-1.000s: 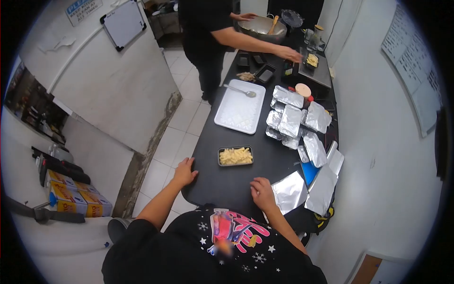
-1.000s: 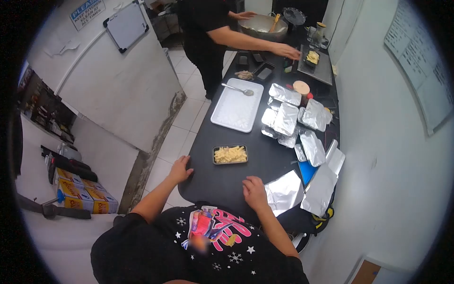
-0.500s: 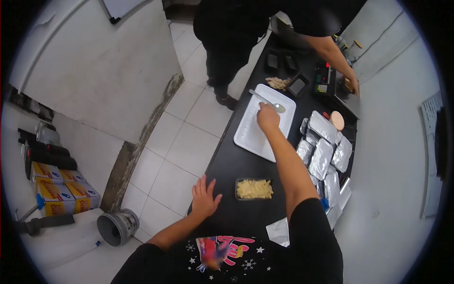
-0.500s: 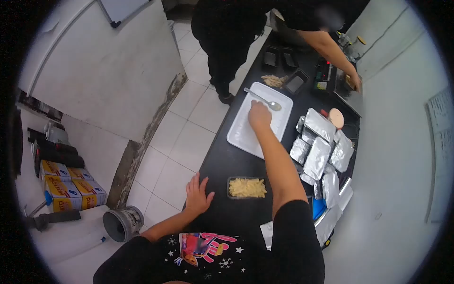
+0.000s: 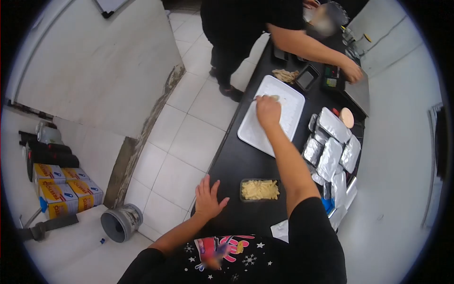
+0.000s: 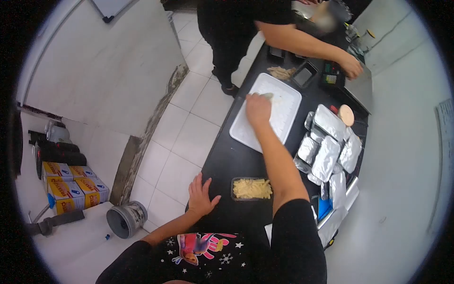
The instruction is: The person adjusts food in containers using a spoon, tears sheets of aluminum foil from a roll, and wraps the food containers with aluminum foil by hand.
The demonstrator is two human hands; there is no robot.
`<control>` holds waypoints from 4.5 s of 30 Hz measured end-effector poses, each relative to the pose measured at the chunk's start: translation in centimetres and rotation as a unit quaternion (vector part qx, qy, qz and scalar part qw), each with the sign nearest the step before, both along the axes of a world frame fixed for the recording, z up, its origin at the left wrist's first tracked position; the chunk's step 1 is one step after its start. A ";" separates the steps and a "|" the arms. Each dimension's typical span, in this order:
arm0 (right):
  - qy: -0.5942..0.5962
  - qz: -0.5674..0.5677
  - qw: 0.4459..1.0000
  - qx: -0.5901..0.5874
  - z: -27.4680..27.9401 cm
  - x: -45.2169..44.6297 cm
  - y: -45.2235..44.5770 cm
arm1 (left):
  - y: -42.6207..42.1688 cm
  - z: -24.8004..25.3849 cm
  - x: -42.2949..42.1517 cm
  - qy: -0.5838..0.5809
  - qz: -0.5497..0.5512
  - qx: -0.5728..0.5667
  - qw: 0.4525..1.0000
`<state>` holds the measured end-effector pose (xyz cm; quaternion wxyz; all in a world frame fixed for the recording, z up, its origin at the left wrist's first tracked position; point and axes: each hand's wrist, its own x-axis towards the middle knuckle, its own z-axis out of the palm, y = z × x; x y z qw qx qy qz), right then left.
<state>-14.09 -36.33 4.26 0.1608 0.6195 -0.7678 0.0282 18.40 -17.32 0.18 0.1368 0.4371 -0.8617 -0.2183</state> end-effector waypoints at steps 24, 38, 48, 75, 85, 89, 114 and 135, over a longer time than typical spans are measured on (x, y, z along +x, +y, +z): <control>-0.698 -0.208 0.686 0.002 9.6 9.6 41.4 | 0.2 1.8 -6.8 0.155 -0.145 0.160 0.964; -0.373 -0.096 0.921 0.067 5.7 10.6 42.9 | 4.1 1.0 -4.4 0.193 -0.175 0.254 0.932; -0.359 -0.110 0.924 0.075 6.6 10.4 40.8 | 4.0 1.3 -4.5 0.187 -0.190 0.249 0.931; -0.288 -0.110 0.951 0.002 6.5 9.6 42.6 | 3.5 1.6 -4.3 0.170 -0.201 0.250 0.932; -0.274 -0.130 0.952 -0.028 5.3 8.2 42.9 | 3.5 0.9 -4.3 0.180 -0.209 0.248 0.929; -0.260 -0.133 0.956 -0.016 5.8 8.0 43.2 | 3.4 1.3 -4.3 0.163 -0.204 0.250 0.932; -0.307 -0.076 0.949 0.003 5.0 10.8 40.4 | 3.0 1.3 -4.1 0.171 -0.220 0.254 0.926; -0.343 -0.086 0.935 0.017 5.2 11.1 41.3 | 3.0 0.8 -4.1 0.180 -0.210 0.264 0.924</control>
